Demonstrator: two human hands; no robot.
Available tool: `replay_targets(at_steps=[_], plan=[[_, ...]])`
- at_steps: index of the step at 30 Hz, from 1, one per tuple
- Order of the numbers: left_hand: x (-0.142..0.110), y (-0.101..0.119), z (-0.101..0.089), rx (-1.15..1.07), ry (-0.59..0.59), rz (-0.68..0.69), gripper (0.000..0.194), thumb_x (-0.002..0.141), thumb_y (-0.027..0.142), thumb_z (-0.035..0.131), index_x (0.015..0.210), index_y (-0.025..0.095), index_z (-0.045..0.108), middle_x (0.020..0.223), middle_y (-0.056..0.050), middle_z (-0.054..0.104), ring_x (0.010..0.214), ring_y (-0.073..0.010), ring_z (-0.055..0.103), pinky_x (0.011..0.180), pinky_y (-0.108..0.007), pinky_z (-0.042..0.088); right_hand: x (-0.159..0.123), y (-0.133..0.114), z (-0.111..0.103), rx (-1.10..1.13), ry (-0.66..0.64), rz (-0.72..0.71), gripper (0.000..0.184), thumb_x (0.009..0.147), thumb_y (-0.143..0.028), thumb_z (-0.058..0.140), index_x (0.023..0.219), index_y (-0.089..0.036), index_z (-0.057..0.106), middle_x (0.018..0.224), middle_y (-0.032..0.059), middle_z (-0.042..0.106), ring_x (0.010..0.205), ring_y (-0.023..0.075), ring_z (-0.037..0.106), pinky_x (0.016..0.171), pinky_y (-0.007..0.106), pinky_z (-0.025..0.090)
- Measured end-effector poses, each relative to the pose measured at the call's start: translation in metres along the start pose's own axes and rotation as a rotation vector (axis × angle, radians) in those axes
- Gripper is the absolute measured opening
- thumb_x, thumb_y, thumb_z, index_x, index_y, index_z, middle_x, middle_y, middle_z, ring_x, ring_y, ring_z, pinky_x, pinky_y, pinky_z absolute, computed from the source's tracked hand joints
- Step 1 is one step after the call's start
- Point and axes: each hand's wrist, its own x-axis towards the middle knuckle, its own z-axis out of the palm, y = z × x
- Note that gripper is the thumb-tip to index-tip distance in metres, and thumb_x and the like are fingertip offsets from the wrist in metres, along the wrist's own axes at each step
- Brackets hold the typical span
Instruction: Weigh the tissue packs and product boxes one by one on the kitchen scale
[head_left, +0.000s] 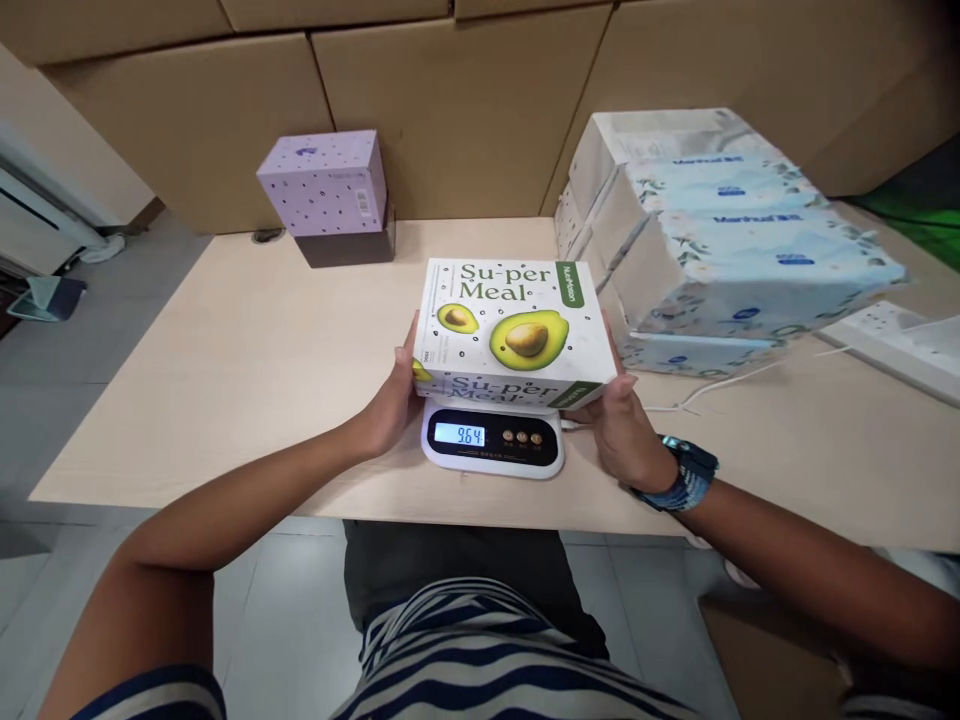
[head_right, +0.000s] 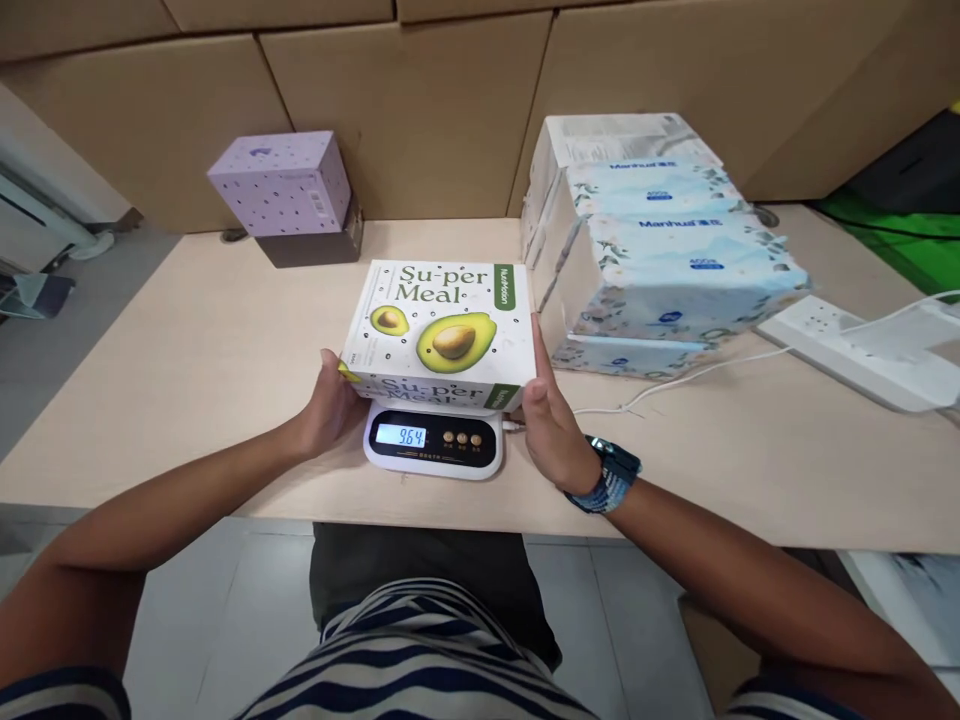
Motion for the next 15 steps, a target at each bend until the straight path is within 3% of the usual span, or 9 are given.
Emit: replay_targets(at_steps=[4, 8, 11, 15], plan=[[-0.002, 0.005, 0.008, -0.040, 0.033, 0.039, 0.104, 0.096, 0.098, 0.035, 0.178, 0.033, 0.033, 0.174, -0.011, 0.059, 0.174, -0.0378, 0.037, 0.141, -0.061, 0.040, 0.005, -0.004, -0.001, -0.018, -0.005, -0.002, 0.102, 0.099, -0.094, 0.017, 0.184, -0.040, 0.002, 0.193, -0.0015, 0.016, 0.180, 0.0259, 0.020, 0.148, 0.052, 0.024], [-0.011, 0.008, 0.012, -0.048, 0.048, 0.024, 0.095, 0.101, 0.093, 0.029, 0.180, 0.039, 0.025, 0.181, -0.006, 0.049, 0.174, -0.0365, 0.037, 0.142, -0.059, 0.040, 0.011, -0.013, -0.001, 0.072, -0.044, 0.019, 0.108, 0.097, -0.096, 0.028, 0.184, -0.035, 0.006, 0.189, 0.0066, 0.031, 0.177, 0.0288, 0.031, 0.144, 0.054, 0.035], [-0.016, 0.003, 0.009, -0.064, 0.067, 0.004, 0.091, 0.104, 0.090, 0.027, 0.181, 0.042, 0.021, 0.183, -0.003, 0.045, 0.175, -0.0353, 0.035, 0.142, -0.059, 0.041, 0.013, -0.016, 0.000, 0.111, -0.067, 0.025, 0.109, 0.097, -0.095, 0.035, 0.184, -0.034, 0.011, 0.183, 0.0090, 0.043, 0.175, 0.0302, 0.035, 0.144, 0.056, 0.036], [-0.017, -0.003, 0.005, -0.082, 0.069, 0.005, 0.092, 0.104, 0.089, 0.028, 0.181, 0.042, 0.019, 0.184, -0.004, 0.044, 0.176, -0.0345, 0.034, 0.141, -0.059, 0.042, 0.010, -0.008, -0.001, 0.108, -0.079, 0.025, 0.103, 0.100, -0.092, 0.032, 0.184, -0.038, 0.008, 0.188, 0.0044, 0.034, 0.178, 0.0277, 0.028, 0.145, 0.055, 0.030]])
